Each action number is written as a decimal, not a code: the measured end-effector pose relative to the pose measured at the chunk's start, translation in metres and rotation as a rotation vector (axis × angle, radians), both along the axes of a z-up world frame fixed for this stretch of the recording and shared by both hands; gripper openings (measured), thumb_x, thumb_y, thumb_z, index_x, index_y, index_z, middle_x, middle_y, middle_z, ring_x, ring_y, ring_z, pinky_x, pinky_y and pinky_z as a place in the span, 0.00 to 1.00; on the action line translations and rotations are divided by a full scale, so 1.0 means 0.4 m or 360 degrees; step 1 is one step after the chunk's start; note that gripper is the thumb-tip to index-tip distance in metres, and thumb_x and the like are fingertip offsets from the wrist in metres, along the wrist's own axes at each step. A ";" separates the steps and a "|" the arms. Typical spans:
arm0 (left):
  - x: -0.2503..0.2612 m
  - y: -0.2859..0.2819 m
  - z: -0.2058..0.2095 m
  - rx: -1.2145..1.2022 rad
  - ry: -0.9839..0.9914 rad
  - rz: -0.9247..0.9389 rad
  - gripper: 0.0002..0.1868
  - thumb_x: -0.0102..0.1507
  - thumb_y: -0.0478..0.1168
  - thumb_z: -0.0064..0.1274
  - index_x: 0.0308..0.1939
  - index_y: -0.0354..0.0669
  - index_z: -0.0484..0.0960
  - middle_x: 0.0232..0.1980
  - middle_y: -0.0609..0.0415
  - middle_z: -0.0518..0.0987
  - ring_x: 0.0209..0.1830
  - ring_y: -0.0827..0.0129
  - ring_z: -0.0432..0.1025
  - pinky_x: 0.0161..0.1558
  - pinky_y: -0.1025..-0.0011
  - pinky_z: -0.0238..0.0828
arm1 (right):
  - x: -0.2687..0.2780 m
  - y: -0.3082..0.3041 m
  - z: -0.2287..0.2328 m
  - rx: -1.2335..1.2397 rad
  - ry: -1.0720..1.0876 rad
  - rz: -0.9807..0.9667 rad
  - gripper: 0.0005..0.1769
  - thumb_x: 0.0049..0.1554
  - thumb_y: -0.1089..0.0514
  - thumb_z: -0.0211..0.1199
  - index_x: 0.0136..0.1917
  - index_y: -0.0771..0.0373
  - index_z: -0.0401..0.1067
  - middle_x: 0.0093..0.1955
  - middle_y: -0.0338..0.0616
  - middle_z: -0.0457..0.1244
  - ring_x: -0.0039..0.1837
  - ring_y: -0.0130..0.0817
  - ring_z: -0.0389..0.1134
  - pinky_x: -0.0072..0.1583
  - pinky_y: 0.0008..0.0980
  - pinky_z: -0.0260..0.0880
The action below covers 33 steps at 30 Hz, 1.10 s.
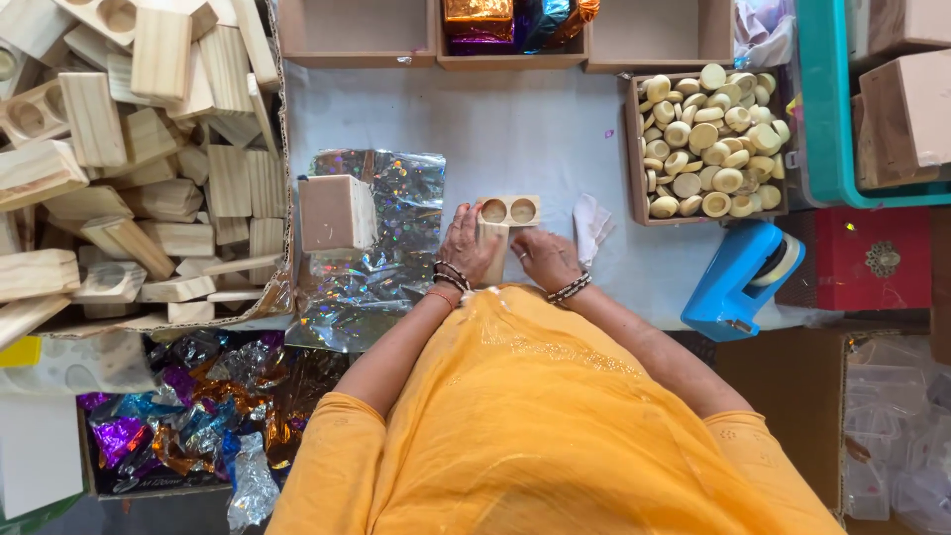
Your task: The person picks up a small wooden block with two circular indentations and places two round wooden pieces into the indentations. They then wrap the assembled wooden block in a sheet of shiny blue foil, folding the edges to secure it.
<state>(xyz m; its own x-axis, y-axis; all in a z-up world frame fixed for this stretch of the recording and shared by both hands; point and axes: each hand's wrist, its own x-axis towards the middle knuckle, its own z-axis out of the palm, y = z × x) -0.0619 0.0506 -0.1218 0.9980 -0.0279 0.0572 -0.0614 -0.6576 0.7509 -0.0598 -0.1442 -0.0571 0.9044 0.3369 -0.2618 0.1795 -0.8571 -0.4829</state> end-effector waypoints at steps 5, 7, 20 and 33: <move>-0.008 -0.015 0.087 0.0223 0.0191 -0.0089 0.58 0.47 0.47 0.67 0.75 0.45 0.50 0.72 0.37 0.63 0.63 0.42 0.66 0.59 0.51 0.67 | 0.073 0.000 0.025 -0.0090 -0.0644 0.0088 0.33 0.49 0.52 0.68 0.68 0.55 0.68 0.65 0.47 0.65 0.65 0.47 0.67 0.62 0.44 0.69; -0.009 -0.008 0.045 0.0320 0.0161 -0.0114 0.58 0.49 0.46 0.66 0.77 0.46 0.48 0.73 0.36 0.63 0.63 0.42 0.67 0.59 0.51 0.68 | 0.095 -0.018 0.001 -0.0118 -0.0949 0.0258 0.43 0.43 0.48 0.70 0.70 0.59 0.64 0.68 0.50 0.62 0.69 0.48 0.64 0.63 0.47 0.67; 0.031 0.076 -0.012 0.0634 -0.0038 -0.0330 0.44 0.53 0.55 0.65 0.71 0.52 0.67 0.66 0.50 0.72 0.67 0.58 0.67 0.63 0.44 0.59 | 0.110 -0.162 0.004 -0.0177 -0.0663 0.0143 0.34 0.51 0.49 0.72 0.68 0.58 0.68 0.67 0.45 0.64 0.70 0.45 0.63 0.63 0.45 0.66; -0.058 0.185 0.002 0.0585 0.0226 0.0123 0.65 0.41 0.54 0.74 0.78 0.54 0.55 0.76 0.49 0.63 0.77 0.55 0.56 0.74 0.49 0.46 | 0.131 -0.567 0.080 -0.0334 -0.0905 -0.0710 0.24 0.51 0.58 0.73 0.61 0.59 0.75 0.65 0.49 0.64 0.67 0.50 0.63 0.64 0.47 0.65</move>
